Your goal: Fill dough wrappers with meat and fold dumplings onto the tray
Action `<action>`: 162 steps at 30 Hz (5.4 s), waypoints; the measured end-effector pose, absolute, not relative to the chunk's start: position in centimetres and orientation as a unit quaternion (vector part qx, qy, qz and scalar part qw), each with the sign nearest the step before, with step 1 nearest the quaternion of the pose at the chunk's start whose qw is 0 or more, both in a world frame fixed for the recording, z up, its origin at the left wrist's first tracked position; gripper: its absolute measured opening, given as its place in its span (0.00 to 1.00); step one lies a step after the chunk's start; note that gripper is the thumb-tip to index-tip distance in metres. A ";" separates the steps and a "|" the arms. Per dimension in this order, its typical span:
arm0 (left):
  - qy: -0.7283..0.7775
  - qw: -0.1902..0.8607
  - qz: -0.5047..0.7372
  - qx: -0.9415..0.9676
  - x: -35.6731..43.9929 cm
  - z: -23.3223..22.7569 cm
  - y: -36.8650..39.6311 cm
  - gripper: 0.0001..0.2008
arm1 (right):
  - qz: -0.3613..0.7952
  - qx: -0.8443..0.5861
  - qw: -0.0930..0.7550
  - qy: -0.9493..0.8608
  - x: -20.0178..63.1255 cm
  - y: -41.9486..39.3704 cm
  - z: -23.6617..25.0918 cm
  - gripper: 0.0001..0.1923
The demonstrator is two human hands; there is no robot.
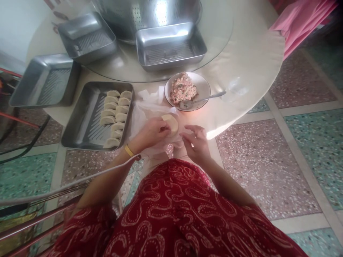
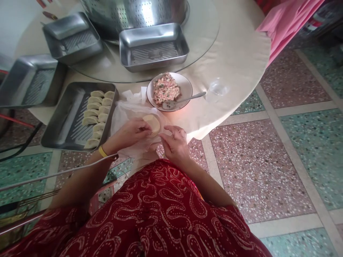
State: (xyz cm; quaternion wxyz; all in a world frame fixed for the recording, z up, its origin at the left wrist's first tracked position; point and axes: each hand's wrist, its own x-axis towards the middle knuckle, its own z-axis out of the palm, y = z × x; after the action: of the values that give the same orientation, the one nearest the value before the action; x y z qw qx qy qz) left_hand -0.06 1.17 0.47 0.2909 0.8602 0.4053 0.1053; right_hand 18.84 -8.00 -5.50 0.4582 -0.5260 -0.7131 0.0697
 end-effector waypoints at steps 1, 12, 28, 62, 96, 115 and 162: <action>0.407 0.285 0.106 0.862 0.0 0.5 1.1 0.11 | 0.067 -0.532 0.446 -0.717 18.7 -8.0 -5.5 0.11; 0.453 0.262 0.114 0.844 -0.1 2.0 2.3 0.11 | 0.043 -0.515 0.386 -0.764 18.2 -2.7 -5.1 0.12; 0.391 0.654 0.510 0.399 1.6 2.3 -2.1 0.13 | 0.522 -0.448 0.443 -0.575 22.1 5.7 5.9 0.20; 0.232 0.857 0.408 0.210 4.3 2.1 -3.7 0.37 | 0.183 -0.552 0.478 -0.658 19.8 -5.5 -0.7 0.06; 0.103 0.901 0.407 -0.107 4.3 0.5 -4.3 0.31 | 0.118 -0.635 0.388 -0.657 19.8 -6.5 -1.0 0.14; 0.151 0.931 0.327 -0.060 4.9 0.0 -5.1 0.32 | 0.140 -0.414 0.276 -0.856 19.3 -3.8 1.7 0.08; 0.220 0.891 0.385 -0.094 4.6 1.0 -4.2 0.27 | 0.003 -0.499 0.374 -0.782 24.3 -1.3 3.0 0.09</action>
State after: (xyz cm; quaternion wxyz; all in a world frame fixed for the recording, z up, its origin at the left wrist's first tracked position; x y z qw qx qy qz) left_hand 4.57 -4.21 1.02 0.8912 -0.0939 0.2201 0.3855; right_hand 24.35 -1.34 3.03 0.3744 -0.4986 -0.7818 0.0031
